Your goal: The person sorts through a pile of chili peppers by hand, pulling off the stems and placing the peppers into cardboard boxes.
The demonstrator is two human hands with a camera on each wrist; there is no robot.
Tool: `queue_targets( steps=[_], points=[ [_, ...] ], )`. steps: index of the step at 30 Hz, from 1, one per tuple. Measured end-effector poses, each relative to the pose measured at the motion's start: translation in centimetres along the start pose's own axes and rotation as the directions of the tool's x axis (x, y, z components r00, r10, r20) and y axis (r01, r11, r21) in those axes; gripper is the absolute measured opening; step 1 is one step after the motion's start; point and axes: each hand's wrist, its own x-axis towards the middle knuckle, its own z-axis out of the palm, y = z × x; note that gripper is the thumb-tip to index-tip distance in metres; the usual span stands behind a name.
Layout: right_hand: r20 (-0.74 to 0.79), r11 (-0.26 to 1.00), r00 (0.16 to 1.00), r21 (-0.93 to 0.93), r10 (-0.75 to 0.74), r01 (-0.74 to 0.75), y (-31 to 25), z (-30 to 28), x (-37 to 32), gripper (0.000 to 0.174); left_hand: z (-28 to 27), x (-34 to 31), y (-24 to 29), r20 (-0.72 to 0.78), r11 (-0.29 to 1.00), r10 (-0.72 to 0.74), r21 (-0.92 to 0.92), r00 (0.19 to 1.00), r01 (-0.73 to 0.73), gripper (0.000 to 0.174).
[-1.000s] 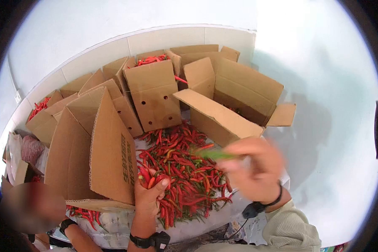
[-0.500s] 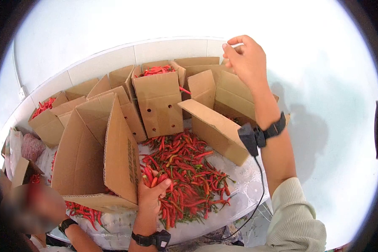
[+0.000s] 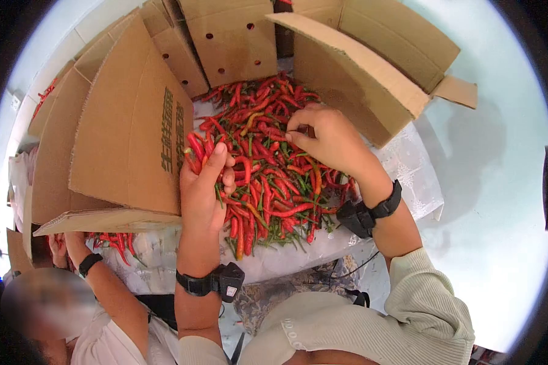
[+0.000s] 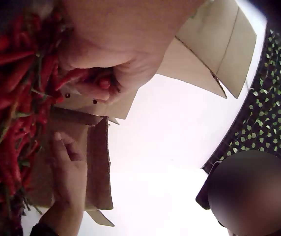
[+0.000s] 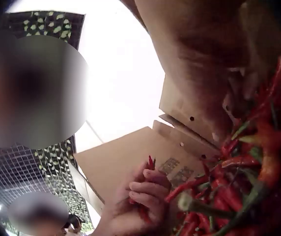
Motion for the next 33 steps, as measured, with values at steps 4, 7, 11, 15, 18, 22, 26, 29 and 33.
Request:
queue_targets(
  steps=[4, 7, 11, 15, 18, 22, 26, 29, 33],
  points=[
    [0.005, 0.995, 1.0, -0.099, 0.007, -0.006, 0.8, 1.7, -0.4, 0.023, 0.1, 0.0, 0.0, 0.003, 0.999, -0.023, -0.043, 1.0, 0.023, 0.015],
    [-0.017, 0.979, 1.0, -0.205, -0.005, 0.001, 0.8, 1.9, -0.1, 0.019, 1.2, -0.4, -0.1, -0.027, 0.996, -0.003, 0.084, 1.0, 0.006, 0.009],
    [-0.057, 0.979, 0.998, -0.206, -0.013, 0.001, 0.6, 1.8, -0.4, 0.014, 1.0, -0.4, -0.6, 0.033, 0.993, 0.012, 0.116, 0.999, -0.016, 0.015],
    [-0.076, 0.993, 0.996, -0.116, -0.038, 0.029, 0.5, 1.8, -0.3, 0.014, 1.3, -0.5, -0.5, 0.026, 0.99, 0.02, 0.14, 0.999, -0.023, 0.016],
    [0.034, 0.997, 0.999, 0.073, 0.025, -0.027, -0.5, -0.3, -0.8, 0.015, 1.0, -0.4, -0.4, 0.025, 0.993, 0.026, 0.115, 0.999, -0.029, 0.021],
    [0.08, 0.976, 0.99, -0.19, 0.119, -0.103, 0.4, -0.4, -1.5, 0.019, 0.6, -0.3, -0.5, 0.024, 0.997, 0.013, 0.077, 1.0, -0.015, 0.028],
    [-0.013, 0.963, 0.992, -0.238, 0.127, -0.127, -0.2, 0.4, -1.3, 0.022, 0.9, -0.4, -0.5, 0.054, 0.996, 0.005, 0.088, 0.999, -0.01, 0.029],
    [-0.071, 0.948, 0.994, -0.302, 0.082, -0.1, 0.3, 1.8, -0.8, 0.021, 0.9, -0.4, -0.8, 0.03, 0.989, 0.029, 0.144, 0.999, -0.033, 0.02],
    [-0.059, 0.966, 0.991, -0.224, 0.116, -0.127, 0.3, 1.8, -0.6, 0.02, 0.9, -0.3, -0.8, 0.067, 0.99, 0.022, 0.141, 0.998, -0.031, 0.021]
  ],
)
